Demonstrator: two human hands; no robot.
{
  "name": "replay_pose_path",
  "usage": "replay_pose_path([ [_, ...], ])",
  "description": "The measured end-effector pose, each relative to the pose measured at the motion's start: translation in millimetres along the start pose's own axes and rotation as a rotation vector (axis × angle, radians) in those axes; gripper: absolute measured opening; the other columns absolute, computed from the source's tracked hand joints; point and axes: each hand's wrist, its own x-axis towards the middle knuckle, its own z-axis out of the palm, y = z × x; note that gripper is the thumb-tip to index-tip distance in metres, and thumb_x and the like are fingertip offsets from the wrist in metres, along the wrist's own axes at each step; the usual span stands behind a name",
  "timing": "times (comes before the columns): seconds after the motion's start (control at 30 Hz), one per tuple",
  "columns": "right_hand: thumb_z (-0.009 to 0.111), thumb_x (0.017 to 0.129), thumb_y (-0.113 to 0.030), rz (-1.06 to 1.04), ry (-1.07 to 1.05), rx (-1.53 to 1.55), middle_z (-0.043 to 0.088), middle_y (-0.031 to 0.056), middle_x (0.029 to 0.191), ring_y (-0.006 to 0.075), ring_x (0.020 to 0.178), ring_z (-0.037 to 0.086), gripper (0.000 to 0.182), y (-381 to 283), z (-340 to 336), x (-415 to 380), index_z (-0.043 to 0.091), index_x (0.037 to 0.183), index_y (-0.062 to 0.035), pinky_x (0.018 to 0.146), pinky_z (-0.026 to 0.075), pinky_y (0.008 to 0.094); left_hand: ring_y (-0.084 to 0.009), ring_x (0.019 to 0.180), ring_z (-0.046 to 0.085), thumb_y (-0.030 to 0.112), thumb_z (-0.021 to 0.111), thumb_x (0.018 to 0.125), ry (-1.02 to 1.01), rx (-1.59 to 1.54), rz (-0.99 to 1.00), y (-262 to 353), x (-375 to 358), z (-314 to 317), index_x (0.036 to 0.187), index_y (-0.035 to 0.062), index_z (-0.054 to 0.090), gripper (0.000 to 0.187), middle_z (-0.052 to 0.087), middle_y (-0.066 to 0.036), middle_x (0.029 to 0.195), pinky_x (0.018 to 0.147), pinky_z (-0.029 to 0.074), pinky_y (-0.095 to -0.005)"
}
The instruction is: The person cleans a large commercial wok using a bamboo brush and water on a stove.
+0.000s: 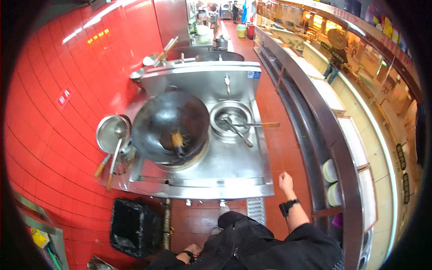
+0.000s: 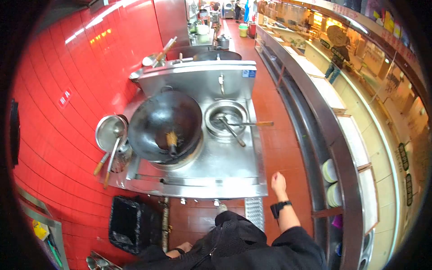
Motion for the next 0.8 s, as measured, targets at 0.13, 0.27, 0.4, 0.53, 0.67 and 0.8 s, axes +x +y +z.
replay_pose_path([
  [0.13, 0.053, 0.088, -0.014, 0.752, -0.457, 0.661, 0.056, 0.0069, 0.058, 0.0204, 0.046, 0.054, 0.013, 183.0, -21.5, -125.5, 0.053, 0.076, -0.0081, 0.039, 0.044, 0.0356, -0.0335, 0.068, 0.062, 0.043, 0.067, 0.079, -0.156, -0.113, -0.131, 18.1, 111.8, 20.8, 0.088, 0.0030, 0.070, 0.041, 0.069, -0.018, 0.081, 0.060, 0.048, -0.0442],
  [0.27, 0.050, 0.086, -0.011, 1.121, -0.847, 0.190, 0.057, 0.0128, 0.064, 0.0270, 0.054, 0.053, 0.019, 366.7, -4.8, -264.8, 0.058, 0.070, -0.0042, 0.045, 0.039, 0.0428, -0.0172, 0.043, 0.055, 0.031, 0.067, 0.079, 0.111, 0.076, 0.329, 170.2, 65.3, 1.9, 0.070, 0.0040, 0.070, 0.029, 0.059, -0.006, 0.053, 0.047, 0.049, -0.0349],
  [0.4, 0.058, 0.091, -0.028, 1.296, -0.794, 0.460, 0.059, 0.0023, 0.063, 0.0168, 0.045, 0.052, 0.026, 376.5, -68.3, -275.6, 0.059, 0.073, -0.0092, 0.040, 0.039, 0.0332, -0.0153, 0.046, 0.056, 0.036, 0.069, 0.078, 0.125, 0.224, 0.379, 295.8, 26.7, 7.4, 0.075, 0.0035, 0.072, 0.033, 0.060, -0.007, 0.057, 0.046, 0.049, -0.0301],
  [0.53, 0.061, 0.087, -0.032, 1.259, -0.322, 0.636, 0.042, -0.0027, 0.050, 0.0107, 0.039, 0.038, 0.031, 378.5, -127.3, -211.4, 0.052, 0.064, -0.0135, 0.037, 0.030, 0.0255, -0.0220, 0.053, 0.064, 0.030, 0.060, 0.083, -0.019, 0.232, 0.280, 388.1, 73.8, 46.4, 0.084, 0.0053, 0.071, 0.027, 0.065, -0.012, 0.064, 0.052, 0.055, -0.0364],
  [0.67, 0.061, 0.087, -0.027, 1.192, -0.199, 0.786, 0.040, -0.0019, 0.049, 0.0116, 0.037, 0.037, 0.029, 429.2, -163.6, -158.9, 0.051, 0.063, -0.0137, 0.035, 0.028, 0.0269, -0.0221, 0.061, 0.067, 0.022, 0.058, 0.080, 0.263, 0.529, 0.727, 515.4, 91.5, 85.5, 0.090, 0.0097, 0.070, 0.020, 0.068, -0.011, 0.072, 0.063, 0.055, -0.0361],
  [0.8, 0.063, 0.087, -0.029, 0.872, -0.401, 0.439, 0.050, 0.0033, 0.053, 0.0147, 0.039, 0.048, 0.029, 454.0, -170.3, -114.7, 0.057, 0.068, -0.0075, 0.034, 0.037, 0.0322, -0.0203, 0.064, 0.068, 0.015, 0.068, 0.074, 0.494, 0.257, 1.024, 633.5, 68.0, 73.7, 0.086, 0.0085, 0.067, 0.013, 0.069, -0.009, 0.075, 0.061, 0.053, -0.0325],
])
